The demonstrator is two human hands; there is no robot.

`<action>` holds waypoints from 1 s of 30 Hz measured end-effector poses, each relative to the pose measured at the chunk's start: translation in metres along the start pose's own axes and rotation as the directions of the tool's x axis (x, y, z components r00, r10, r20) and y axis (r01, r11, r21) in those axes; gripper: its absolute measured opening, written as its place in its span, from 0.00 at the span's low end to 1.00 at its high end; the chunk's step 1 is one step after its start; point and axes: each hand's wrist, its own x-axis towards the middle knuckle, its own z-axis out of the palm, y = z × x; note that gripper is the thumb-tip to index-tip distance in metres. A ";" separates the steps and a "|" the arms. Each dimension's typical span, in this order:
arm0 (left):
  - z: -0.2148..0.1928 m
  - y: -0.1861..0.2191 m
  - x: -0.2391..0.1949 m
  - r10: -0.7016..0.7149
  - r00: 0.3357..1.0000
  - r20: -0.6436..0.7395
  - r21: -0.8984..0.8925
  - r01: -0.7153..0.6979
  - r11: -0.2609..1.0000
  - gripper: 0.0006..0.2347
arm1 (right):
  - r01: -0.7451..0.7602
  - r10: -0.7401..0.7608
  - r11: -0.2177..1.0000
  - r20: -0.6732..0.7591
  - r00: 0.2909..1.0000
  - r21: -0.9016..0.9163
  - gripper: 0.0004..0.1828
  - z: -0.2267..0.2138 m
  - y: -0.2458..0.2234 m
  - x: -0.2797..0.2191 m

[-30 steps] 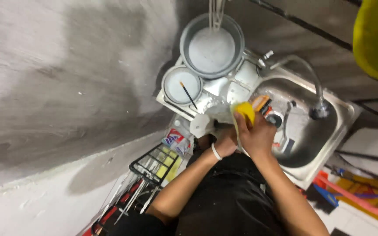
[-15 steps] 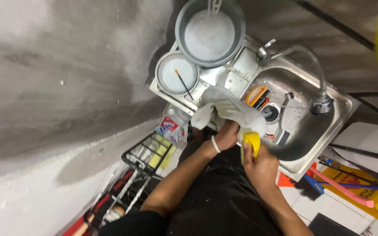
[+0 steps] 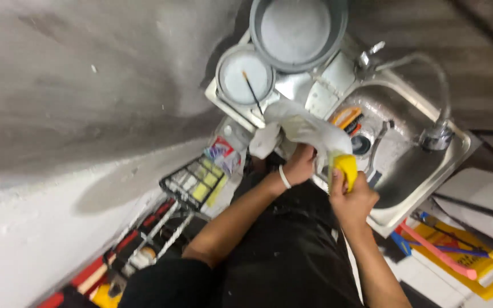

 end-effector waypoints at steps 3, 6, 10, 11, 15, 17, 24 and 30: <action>-0.002 0.003 0.000 -0.046 0.999 -0.021 -0.267 0.039 0.963 0.13 | -0.010 0.065 0.953 -0.170 0.983 0.302 0.17 -0.005 -0.003 0.025; -0.019 0.038 0.010 -0.053 0.998 -0.021 -0.357 0.042 0.933 0.13 | -0.067 0.265 0.707 -0.177 0.948 0.704 0.11 -0.009 -0.001 0.040; -0.042 0.071 0.010 -0.020 0.999 -0.051 -0.331 0.002 0.944 0.04 | -0.227 0.301 0.641 0.032 0.953 0.733 0.15 -0.017 -0.007 0.047; -0.045 0.075 0.008 -0.009 0.998 -0.055 -0.323 -0.009 0.946 0.08 | -0.273 0.301 0.632 0.095 0.949 0.725 0.15 -0.019 -0.007 0.048; -0.016 0.019 -0.008 -0.042 0.995 -0.090 -0.135 0.030 0.990 0.05 | -0.084 0.057 0.978 0.143 0.988 0.189 0.18 -0.058 -0.033 0.036; -0.031 0.039 -0.001 0.035 0.999 -0.002 -0.153 -0.035 0.988 0.11 | 0.011 0.025 0.990 0.253 0.967 -0.141 0.26 -0.039 -0.048 0.029; -0.012 -0.003 -0.012 0.050 0.971 0.234 -0.032 -0.044 0.999 0.10 | 0.025 -0.016 0.973 0.041 0.999 -0.228 0.28 0.033 -0.025 0.044; 0.009 -0.018 -0.011 0.100 0.983 0.156 0.041 -0.108 0.993 0.02 | 0.134 -0.147 0.940 -0.020 0.989 -0.312 0.22 0.016 -0.044 0.051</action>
